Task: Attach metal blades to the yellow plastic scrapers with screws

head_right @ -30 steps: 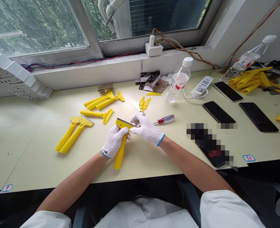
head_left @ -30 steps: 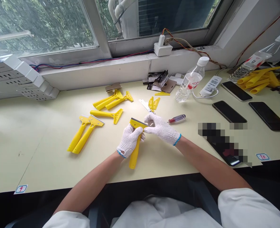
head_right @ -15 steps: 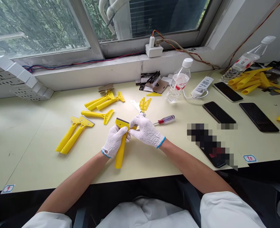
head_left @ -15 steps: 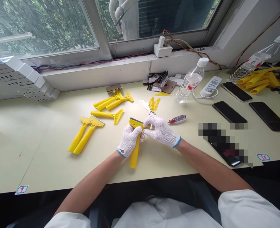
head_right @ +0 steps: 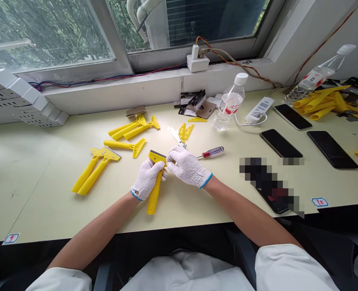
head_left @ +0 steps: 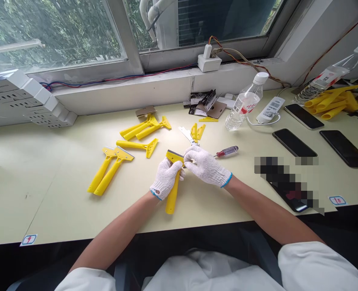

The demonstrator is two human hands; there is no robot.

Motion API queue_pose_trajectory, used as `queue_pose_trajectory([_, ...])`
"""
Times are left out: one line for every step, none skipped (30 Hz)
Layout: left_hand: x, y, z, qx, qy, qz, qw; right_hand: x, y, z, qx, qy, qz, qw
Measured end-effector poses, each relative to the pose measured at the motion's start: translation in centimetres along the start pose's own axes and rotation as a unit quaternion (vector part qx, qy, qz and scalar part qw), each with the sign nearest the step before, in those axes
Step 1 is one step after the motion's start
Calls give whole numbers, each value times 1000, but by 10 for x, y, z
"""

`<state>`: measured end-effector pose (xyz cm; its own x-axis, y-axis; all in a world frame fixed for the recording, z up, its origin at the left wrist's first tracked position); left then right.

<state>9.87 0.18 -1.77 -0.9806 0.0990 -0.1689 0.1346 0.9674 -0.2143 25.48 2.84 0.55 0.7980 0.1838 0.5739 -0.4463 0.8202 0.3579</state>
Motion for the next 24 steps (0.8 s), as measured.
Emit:
queue_pose_trajectory([0, 0, 1, 0, 3, 2, 1000, 0, 0, -3, -30, 23, 4, 999])
queue_pose_trajectory([0, 0, 1, -1, 8, 5, 1000, 1, 0, -8, -70, 51, 8, 996])
queue_pose_trajectory([0, 0, 2, -5, 15, 11, 1000, 0, 0, -14, -113, 85, 11, 990])
queue_pose_trajectory([0, 0, 2, -9, 22, 17, 1000, -2, -1, -19, -155, 124, 14, 980])
queue_pose_trajectory([0, 0, 3, -12, 27, 23, 999, -4, -3, -24, -192, 165, 18, 967])
queue_pose_trajectory([0, 0, 3, -13, 32, 29, 999, -6, -4, -28, -223, 203, 25, 953])
queue_pose_trajectory([0, 0, 4, -13, 35, 34, 999, -9, -6, -31, -244, 237, 32, 940])
queue_pose_trajectory([0, 1, 5, -12, 37, 37, 999, -11, -6, -32, -257, 262, 39, 929])
queue_pose_trajectory([0, 1, 6, -10, 39, 39, 998, -12, -7, -32, -266, 279, 43, 922])
queue_pose_trajectory([1, 1, 7, -9, 42, 40, 998, -13, -7, -31, -270, 288, 45, 918])
queue_pose_trajectory([1, 2, 8, -8, 46, 43, 998, -12, -7, -29, -269, 293, 47, 916])
queue_pose_trajectory([1, 3, 8, -7, 48, 47, 998, -11, -6, -26, -267, 296, 51, 916])
queue_pose_trajectory([1, 3, 8, -6, 49, 52, 997, -9, -6, -24, -266, 300, 55, 914])
queue_pose_trajectory([1, 3, 8, -5, 50, 58, 997, -8, -6, -23, -269, 309, 60, 910])
queue_pose_trajectory([1, 3, 8, -4, 50, 64, 997, -6, -6, -21, -274, 324, 65, 903])
queue_pose_trajectory([1, 3, 8, -2, 50, 68, 996, -5, -6, -21, -280, 341, 71, 895])
queue_pose_trajectory([1, 3, 7, 1, 50, 71, 996, -3, -5, -20, -284, 355, 76, 887])
queue_pose_trajectory([1, 3, 7, 5, 51, 73, 996, -2, -5, -20, -285, 358, 83, 885])
queue_pose_trajectory([0, 2, 8, 10, 53, 77, 996, -1, -5, -20, -282, 350, 92, 888])
queue_pose_trajectory([-1, 2, 8, 15, 54, 81, 995, -1, -5, -20, -276, 331, 103, 897])
queue_pose_trajectory([-2, 1, 8, 20, 57, 85, 995, -1, -5, -20, -269, 308, 112, 906])
queue_pose_trajectory([-2, 1, 9, 25, 60, 89, 994, -1, -6, -20, -263, 289, 120, 913])
queue_pose_trajectory([-3, 1, 9, 30, 65, 92, 993, -3, -6, -21, -260, 277, 126, 916])
queue_pose_trajectory([-3, 1, 10, 36, 72, 93, 992, -4, -7, -21, -259, 273, 129, 917])
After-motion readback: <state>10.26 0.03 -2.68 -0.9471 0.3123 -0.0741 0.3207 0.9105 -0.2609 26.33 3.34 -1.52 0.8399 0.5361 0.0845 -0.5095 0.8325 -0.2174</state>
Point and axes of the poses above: each hand's wrist, its own y-axis towards the middle knuckle, its own x-axis out of the back of the hand, z = x × y, the point moved 6 cm from there along y, towards the middle knuckle, and after that the axes turned 1 degree about x, right-handed, at the moved point
